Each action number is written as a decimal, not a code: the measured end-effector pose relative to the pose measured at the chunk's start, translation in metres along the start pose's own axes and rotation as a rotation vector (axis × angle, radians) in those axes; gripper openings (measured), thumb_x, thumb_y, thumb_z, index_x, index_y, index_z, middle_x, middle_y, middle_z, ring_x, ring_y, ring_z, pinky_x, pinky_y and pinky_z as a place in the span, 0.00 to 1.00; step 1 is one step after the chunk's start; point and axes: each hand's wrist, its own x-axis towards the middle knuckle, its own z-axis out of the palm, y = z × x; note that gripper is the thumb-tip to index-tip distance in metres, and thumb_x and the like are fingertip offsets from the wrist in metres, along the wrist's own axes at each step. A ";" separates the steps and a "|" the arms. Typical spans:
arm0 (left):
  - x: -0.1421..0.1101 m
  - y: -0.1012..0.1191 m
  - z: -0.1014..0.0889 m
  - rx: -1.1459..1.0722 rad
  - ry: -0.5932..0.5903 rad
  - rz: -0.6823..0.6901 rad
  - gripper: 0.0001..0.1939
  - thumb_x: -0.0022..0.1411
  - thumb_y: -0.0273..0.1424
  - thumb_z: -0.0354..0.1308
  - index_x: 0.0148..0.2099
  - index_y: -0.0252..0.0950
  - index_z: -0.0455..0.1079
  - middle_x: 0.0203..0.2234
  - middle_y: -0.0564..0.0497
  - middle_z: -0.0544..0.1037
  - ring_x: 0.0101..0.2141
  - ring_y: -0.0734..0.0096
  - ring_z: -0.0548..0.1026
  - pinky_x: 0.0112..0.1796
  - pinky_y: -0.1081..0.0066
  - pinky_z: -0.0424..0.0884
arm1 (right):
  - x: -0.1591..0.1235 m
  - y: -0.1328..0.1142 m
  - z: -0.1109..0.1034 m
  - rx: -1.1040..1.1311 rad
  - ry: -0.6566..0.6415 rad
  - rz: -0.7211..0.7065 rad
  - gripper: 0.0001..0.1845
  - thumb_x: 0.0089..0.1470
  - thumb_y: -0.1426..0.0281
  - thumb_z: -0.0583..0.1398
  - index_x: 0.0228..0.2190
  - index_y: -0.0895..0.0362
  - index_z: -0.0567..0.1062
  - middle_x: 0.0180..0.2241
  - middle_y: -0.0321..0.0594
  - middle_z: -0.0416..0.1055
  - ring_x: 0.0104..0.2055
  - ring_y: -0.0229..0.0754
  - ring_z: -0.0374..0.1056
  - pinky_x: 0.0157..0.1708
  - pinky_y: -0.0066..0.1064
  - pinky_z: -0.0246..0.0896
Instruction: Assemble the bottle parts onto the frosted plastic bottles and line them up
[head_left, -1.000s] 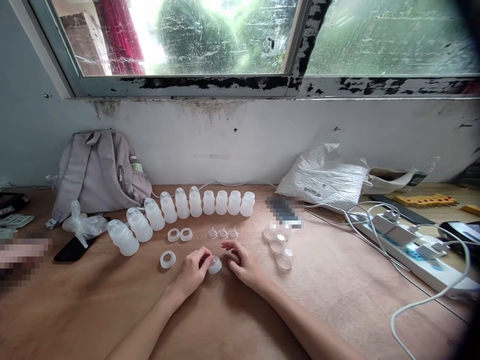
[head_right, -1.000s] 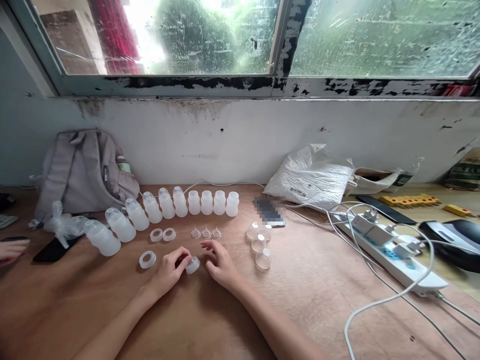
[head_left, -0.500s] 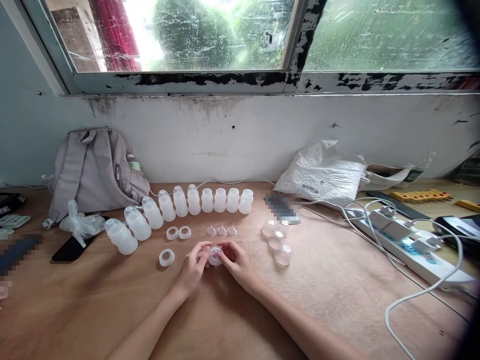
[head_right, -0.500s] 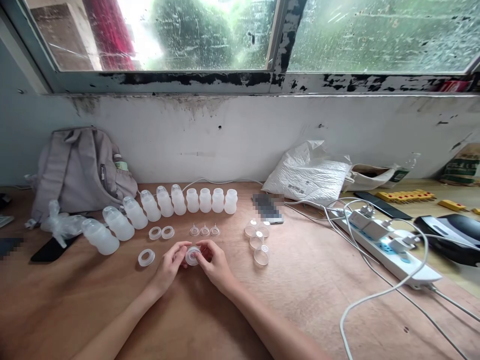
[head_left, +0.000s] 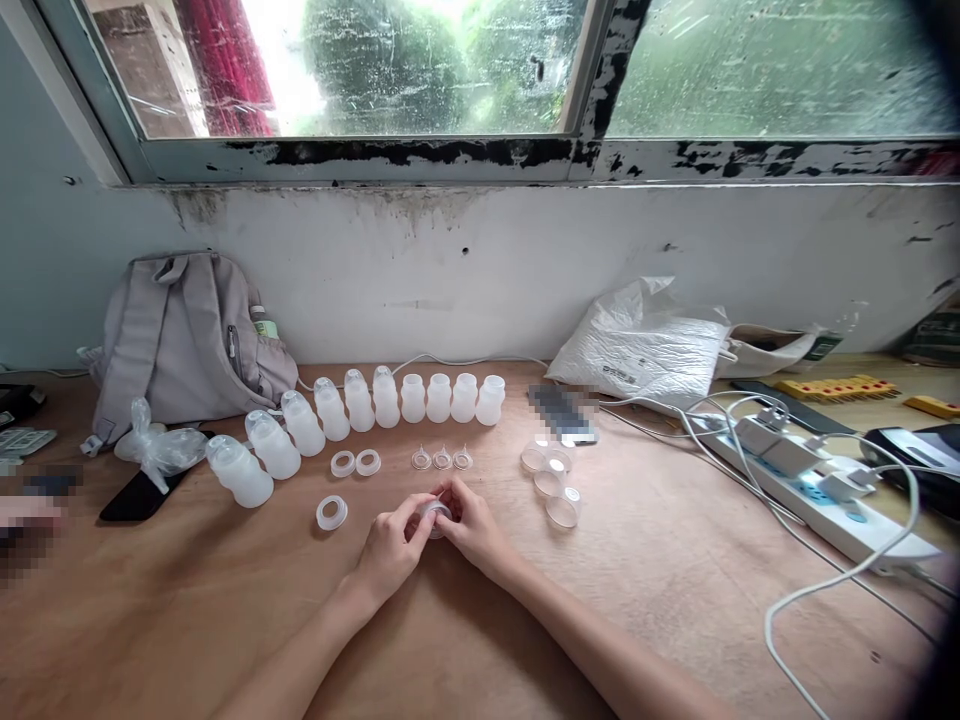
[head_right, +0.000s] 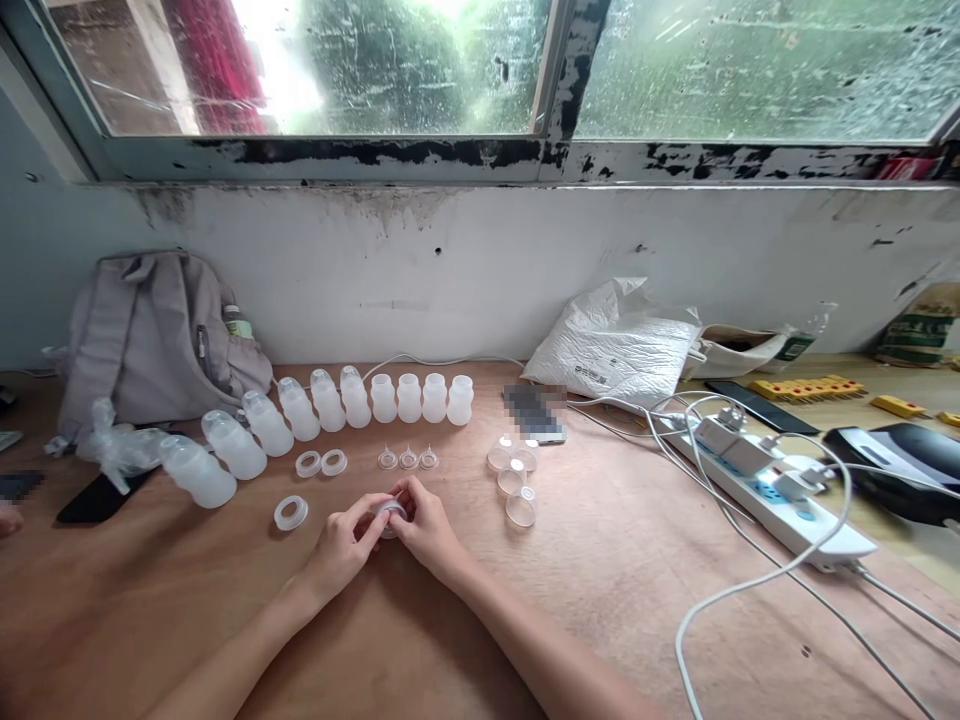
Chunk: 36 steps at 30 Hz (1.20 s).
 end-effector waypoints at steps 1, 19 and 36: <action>0.000 0.000 -0.001 0.064 -0.003 0.013 0.13 0.59 0.34 0.46 0.46 0.40 0.64 0.28 0.53 0.77 0.26 0.71 0.74 0.29 0.74 0.68 | 0.000 0.000 0.000 -0.022 0.007 -0.004 0.07 0.42 0.77 0.54 0.27 0.56 0.64 0.20 0.30 0.61 0.22 0.34 0.56 0.22 0.24 0.53; -0.003 -0.003 0.004 0.167 0.049 0.054 0.13 0.55 0.29 0.48 0.43 0.39 0.66 0.15 0.58 0.70 0.15 0.74 0.67 0.20 0.76 0.60 | 0.008 0.015 0.012 -0.263 0.125 -0.089 0.09 0.34 0.79 0.50 0.19 0.54 0.55 0.18 0.29 0.57 0.21 0.34 0.51 0.20 0.24 0.46; 0.014 -0.020 -0.012 -0.049 0.185 -0.099 0.10 0.56 0.32 0.48 0.40 0.38 0.66 0.29 0.52 0.76 0.21 0.74 0.71 0.24 0.74 0.66 | 0.001 -0.003 0.002 -0.080 0.056 -0.105 0.07 0.51 0.68 0.54 0.34 0.56 0.65 0.26 0.35 0.65 0.23 0.34 0.61 0.24 0.26 0.59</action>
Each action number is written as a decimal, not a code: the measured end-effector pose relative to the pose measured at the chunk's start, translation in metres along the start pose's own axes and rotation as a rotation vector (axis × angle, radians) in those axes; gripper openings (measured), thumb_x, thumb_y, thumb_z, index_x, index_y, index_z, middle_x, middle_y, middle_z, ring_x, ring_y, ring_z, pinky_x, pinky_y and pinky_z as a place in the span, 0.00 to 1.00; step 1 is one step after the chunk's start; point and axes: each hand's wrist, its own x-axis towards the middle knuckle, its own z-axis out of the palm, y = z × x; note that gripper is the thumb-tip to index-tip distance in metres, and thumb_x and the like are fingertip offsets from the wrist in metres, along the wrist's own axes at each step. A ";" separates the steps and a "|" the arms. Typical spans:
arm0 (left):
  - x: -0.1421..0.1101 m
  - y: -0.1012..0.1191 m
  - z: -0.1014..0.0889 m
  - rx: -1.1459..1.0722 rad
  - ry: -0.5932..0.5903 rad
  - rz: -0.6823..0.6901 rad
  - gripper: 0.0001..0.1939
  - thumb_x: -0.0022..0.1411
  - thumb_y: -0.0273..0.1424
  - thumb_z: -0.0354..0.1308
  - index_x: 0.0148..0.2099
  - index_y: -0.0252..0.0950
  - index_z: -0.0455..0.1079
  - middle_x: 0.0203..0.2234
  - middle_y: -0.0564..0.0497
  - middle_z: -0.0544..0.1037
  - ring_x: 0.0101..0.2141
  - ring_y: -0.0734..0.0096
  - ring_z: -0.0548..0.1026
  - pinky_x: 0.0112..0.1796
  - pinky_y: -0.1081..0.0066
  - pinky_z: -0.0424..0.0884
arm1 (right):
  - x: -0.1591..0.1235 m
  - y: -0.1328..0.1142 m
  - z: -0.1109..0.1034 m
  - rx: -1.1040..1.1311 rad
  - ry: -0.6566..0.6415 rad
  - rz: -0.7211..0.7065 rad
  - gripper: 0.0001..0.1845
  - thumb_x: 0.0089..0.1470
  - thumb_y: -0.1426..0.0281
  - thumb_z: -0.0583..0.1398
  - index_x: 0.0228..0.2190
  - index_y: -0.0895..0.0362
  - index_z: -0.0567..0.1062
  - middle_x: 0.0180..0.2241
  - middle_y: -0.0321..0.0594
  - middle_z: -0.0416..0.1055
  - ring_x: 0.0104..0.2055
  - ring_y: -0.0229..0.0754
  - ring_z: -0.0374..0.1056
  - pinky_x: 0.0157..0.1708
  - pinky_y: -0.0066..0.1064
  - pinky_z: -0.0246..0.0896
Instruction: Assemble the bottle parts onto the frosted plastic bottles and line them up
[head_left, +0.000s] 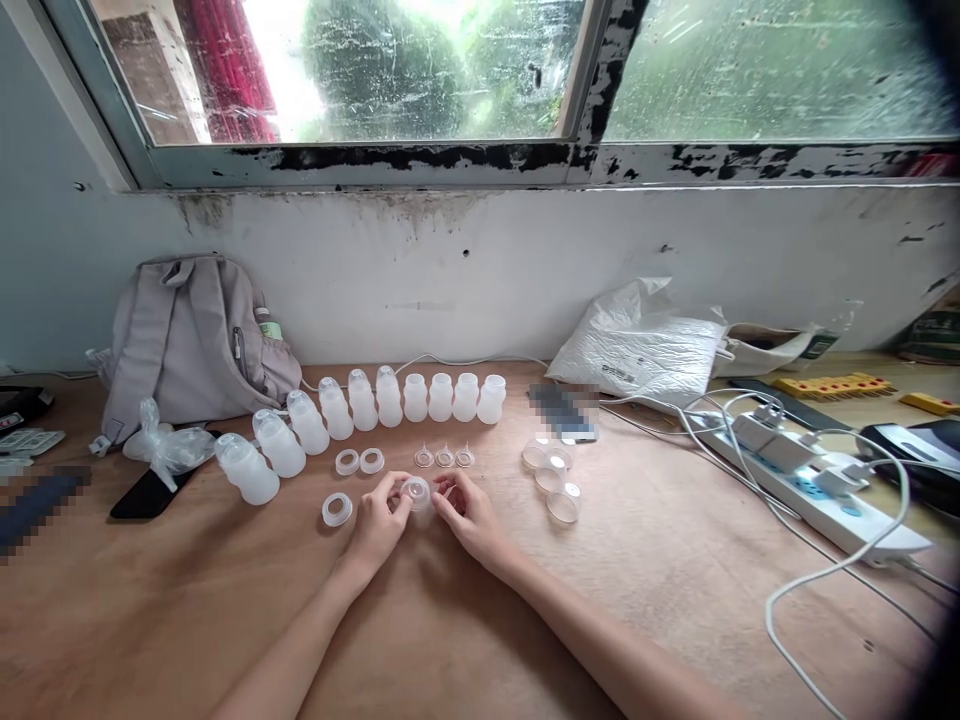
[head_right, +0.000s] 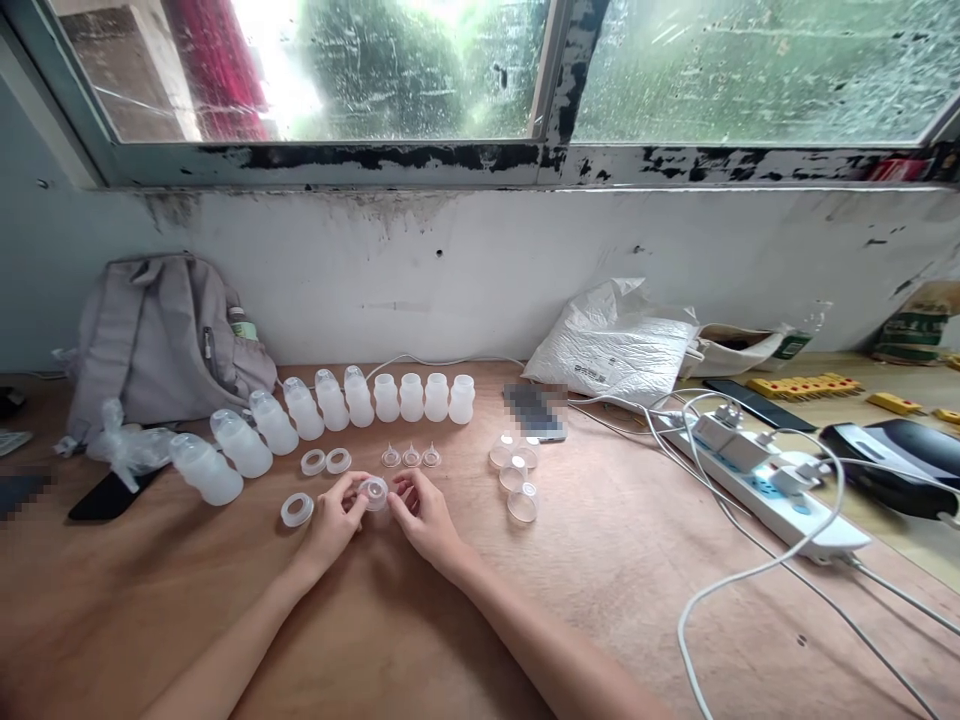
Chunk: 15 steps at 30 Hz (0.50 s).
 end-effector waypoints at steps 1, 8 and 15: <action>0.003 -0.001 -0.002 -0.089 0.002 -0.054 0.11 0.56 0.32 0.48 0.41 0.37 0.65 0.29 0.52 0.76 0.19 0.75 0.70 0.22 0.74 0.65 | 0.003 0.001 0.000 -0.010 0.018 -0.002 0.09 0.51 0.68 0.53 0.37 0.56 0.65 0.28 0.36 0.65 0.24 0.34 0.61 0.24 0.26 0.59; 0.006 0.001 -0.018 -0.539 -0.091 -0.248 0.13 0.58 0.35 0.48 0.46 0.44 0.62 0.37 0.54 0.76 0.26 0.74 0.73 0.25 0.74 0.67 | 0.078 0.001 -0.008 -0.272 0.146 -0.075 0.22 0.48 0.76 0.50 0.47 0.57 0.61 0.28 0.37 0.64 0.25 0.36 0.61 0.27 0.28 0.58; 0.010 -0.005 -0.020 -0.813 -0.062 -0.359 0.14 0.57 0.31 0.47 0.47 0.39 0.61 0.37 0.51 0.76 0.26 0.75 0.74 0.28 0.74 0.70 | 0.152 0.003 -0.002 -0.359 0.143 -0.070 0.21 0.47 0.78 0.51 0.44 0.57 0.66 0.22 0.35 0.61 0.26 0.39 0.60 0.30 0.30 0.55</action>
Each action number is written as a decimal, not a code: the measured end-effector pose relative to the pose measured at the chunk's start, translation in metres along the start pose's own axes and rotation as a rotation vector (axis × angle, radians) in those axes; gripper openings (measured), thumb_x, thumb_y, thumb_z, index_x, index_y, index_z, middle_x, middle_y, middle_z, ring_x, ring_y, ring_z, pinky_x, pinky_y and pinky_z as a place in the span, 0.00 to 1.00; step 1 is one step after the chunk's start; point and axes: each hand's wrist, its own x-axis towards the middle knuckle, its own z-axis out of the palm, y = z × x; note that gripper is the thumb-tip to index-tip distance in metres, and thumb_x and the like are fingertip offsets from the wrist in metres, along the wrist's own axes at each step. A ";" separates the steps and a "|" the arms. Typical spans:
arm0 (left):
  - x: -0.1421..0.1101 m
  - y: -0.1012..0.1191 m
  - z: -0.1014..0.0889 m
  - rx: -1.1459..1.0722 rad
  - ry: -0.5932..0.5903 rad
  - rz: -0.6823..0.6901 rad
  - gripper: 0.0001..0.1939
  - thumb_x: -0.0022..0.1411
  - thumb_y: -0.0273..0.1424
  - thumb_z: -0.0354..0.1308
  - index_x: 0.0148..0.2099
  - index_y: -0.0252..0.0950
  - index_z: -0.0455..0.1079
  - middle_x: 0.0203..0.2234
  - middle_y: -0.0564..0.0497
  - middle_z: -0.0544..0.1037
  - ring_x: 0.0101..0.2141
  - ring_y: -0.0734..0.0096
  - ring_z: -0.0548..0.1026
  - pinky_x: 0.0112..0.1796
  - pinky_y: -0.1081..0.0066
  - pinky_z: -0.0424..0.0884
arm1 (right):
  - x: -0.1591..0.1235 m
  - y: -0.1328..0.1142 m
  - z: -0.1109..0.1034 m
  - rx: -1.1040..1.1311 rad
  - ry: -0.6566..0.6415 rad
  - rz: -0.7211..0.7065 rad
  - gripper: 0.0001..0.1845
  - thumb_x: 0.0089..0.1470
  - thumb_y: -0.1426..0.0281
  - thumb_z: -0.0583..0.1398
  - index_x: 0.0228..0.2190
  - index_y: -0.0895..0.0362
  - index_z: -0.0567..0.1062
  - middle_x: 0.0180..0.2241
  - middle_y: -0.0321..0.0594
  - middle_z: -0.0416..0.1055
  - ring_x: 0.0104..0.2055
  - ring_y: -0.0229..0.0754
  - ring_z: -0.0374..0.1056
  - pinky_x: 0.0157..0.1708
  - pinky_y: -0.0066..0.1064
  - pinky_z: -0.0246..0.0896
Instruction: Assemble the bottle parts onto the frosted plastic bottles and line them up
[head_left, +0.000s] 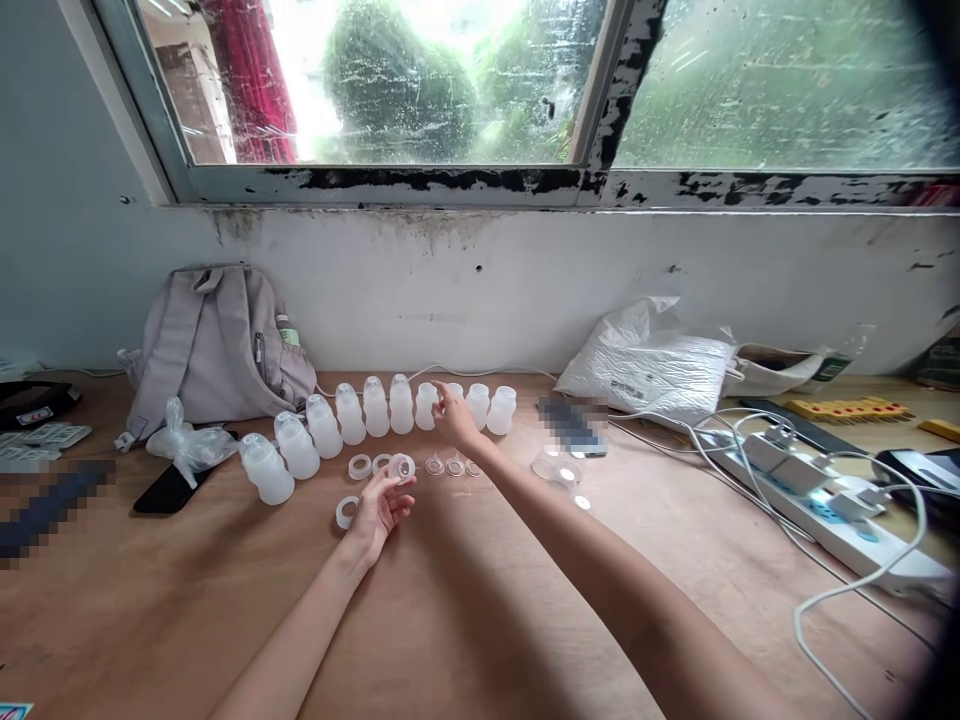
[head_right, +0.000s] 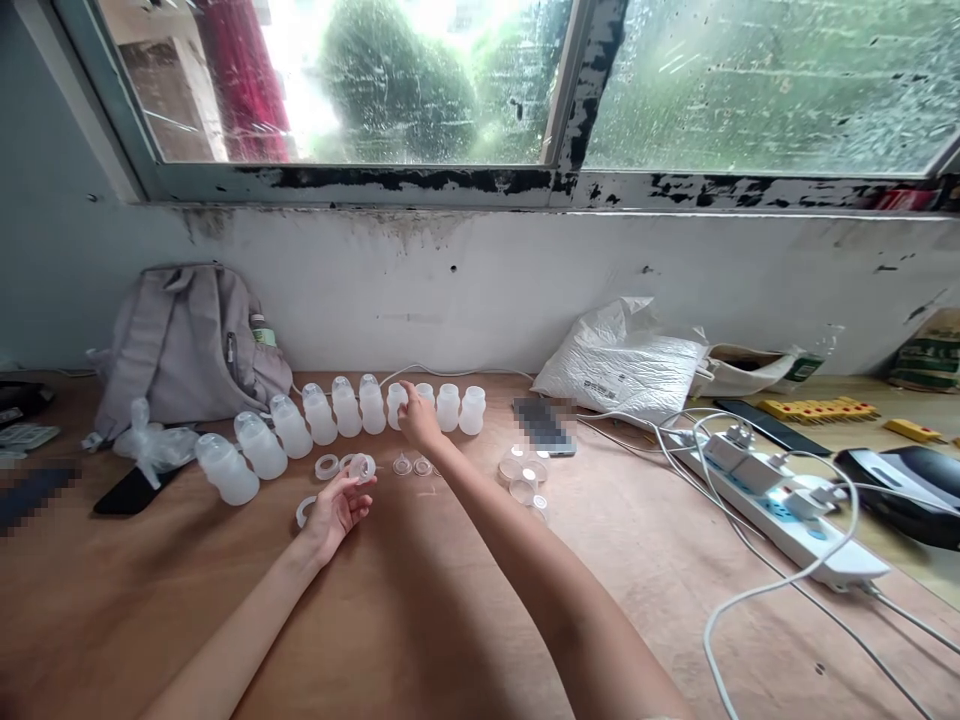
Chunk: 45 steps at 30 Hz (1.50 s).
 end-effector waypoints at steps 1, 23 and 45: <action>0.001 0.000 -0.001 -0.010 0.006 -0.003 0.15 0.57 0.32 0.47 0.47 0.38 0.61 0.38 0.50 0.76 0.26 0.76 0.74 0.28 0.75 0.70 | 0.002 0.001 0.002 -0.008 -0.003 -0.002 0.19 0.47 0.78 0.52 0.43 0.57 0.67 0.22 0.35 0.61 0.25 0.39 0.59 0.30 0.31 0.55; 0.000 -0.004 0.007 -0.467 -0.084 -0.159 0.11 0.54 0.29 0.56 0.41 0.32 0.66 0.35 0.46 0.75 0.35 0.69 0.75 0.37 0.75 0.70 | -0.151 -0.008 -0.055 0.145 0.053 -0.072 0.17 0.52 0.66 0.56 0.43 0.54 0.59 0.39 0.44 0.67 0.42 0.44 0.65 0.40 0.36 0.61; -0.011 -0.006 0.015 -0.010 -0.044 0.078 0.11 0.50 0.33 0.62 0.36 0.34 0.71 0.27 0.53 0.70 0.24 0.80 0.65 0.30 0.77 0.63 | -0.163 0.012 -0.047 -0.084 -0.034 -0.276 0.23 0.50 0.67 0.58 0.49 0.50 0.63 0.42 0.45 0.63 0.44 0.48 0.63 0.42 0.40 0.61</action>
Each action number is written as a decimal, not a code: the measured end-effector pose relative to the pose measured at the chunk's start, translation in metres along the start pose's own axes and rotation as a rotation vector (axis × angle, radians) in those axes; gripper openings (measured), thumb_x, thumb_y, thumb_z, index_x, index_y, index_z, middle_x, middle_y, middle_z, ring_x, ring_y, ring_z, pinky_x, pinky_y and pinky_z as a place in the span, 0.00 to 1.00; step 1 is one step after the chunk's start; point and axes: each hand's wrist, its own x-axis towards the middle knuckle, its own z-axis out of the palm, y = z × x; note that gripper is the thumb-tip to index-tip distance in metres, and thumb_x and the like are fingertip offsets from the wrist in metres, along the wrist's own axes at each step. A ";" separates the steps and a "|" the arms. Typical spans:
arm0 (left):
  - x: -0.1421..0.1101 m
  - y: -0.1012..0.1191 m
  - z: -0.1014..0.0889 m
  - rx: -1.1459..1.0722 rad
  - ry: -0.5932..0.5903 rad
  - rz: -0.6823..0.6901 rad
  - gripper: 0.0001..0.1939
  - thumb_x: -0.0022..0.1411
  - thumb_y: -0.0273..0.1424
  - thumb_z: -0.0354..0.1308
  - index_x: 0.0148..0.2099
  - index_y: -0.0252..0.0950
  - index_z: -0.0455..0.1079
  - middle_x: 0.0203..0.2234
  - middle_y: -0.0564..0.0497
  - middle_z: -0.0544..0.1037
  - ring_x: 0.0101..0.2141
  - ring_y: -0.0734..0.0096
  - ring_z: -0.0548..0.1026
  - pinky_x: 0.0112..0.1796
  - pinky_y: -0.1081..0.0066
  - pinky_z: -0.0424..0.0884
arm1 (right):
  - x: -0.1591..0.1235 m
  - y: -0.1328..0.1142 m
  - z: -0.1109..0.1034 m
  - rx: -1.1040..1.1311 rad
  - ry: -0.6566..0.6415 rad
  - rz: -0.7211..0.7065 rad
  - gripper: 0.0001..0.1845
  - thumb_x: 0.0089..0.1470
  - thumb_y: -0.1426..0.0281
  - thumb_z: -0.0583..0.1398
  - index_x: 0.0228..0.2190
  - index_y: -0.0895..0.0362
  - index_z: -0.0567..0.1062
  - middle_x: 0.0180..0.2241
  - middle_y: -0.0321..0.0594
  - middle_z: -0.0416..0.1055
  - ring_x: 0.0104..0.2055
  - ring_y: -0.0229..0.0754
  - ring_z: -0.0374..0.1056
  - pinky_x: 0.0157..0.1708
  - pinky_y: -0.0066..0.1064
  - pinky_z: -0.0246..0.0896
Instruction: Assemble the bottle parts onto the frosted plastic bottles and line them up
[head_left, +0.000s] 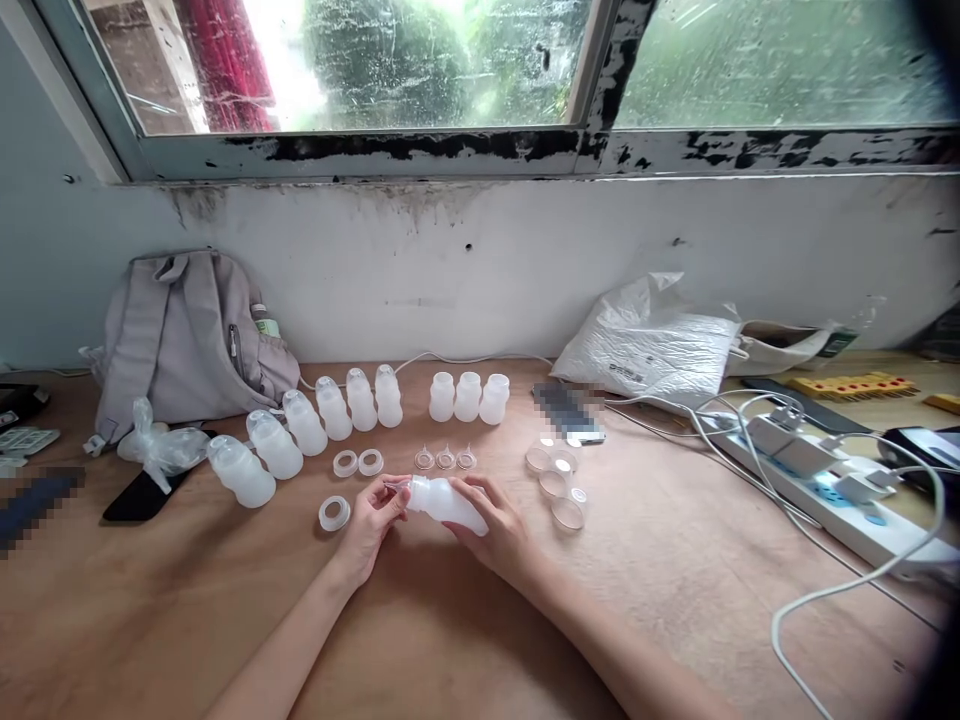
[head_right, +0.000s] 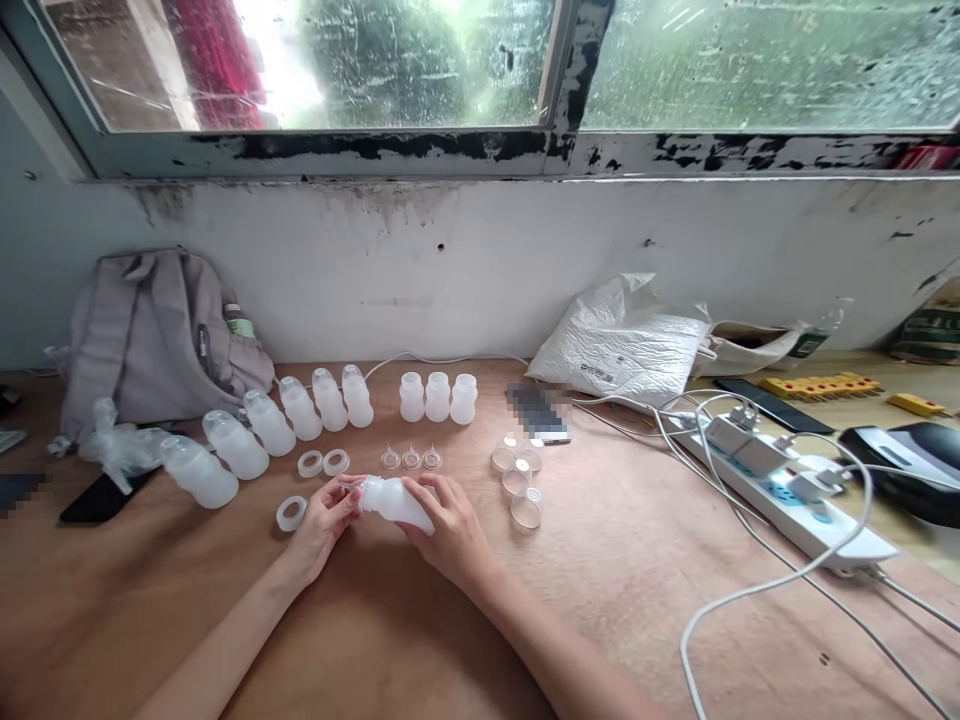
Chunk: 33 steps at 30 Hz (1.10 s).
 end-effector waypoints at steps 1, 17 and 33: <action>0.000 0.001 0.000 -0.007 -0.006 -0.006 0.11 0.49 0.32 0.62 0.37 0.35 0.71 0.28 0.53 0.71 0.25 0.80 0.65 0.30 0.77 0.63 | 0.001 -0.002 -0.002 0.023 -0.012 0.017 0.23 0.49 0.67 0.58 0.48 0.51 0.63 0.42 0.45 0.64 0.43 0.48 0.63 0.41 0.40 0.62; -0.002 0.013 -0.003 -0.066 -0.143 -0.046 0.13 0.54 0.29 0.57 0.44 0.44 0.68 0.42 0.51 0.74 0.45 0.64 0.67 0.45 0.68 0.61 | 0.002 -0.015 -0.007 0.154 -0.144 0.187 0.20 0.45 0.65 0.60 0.42 0.54 0.66 0.40 0.42 0.70 0.40 0.45 0.66 0.37 0.35 0.61; -0.004 0.009 0.000 0.026 -0.162 0.013 0.24 0.45 0.29 0.65 0.46 0.36 0.64 0.39 0.43 0.74 0.41 0.59 0.71 0.40 0.67 0.66 | 0.009 -0.022 -0.021 0.706 -0.389 0.622 0.20 0.45 0.57 0.58 0.37 0.58 0.70 0.29 0.41 0.71 0.26 0.40 0.67 0.20 0.27 0.59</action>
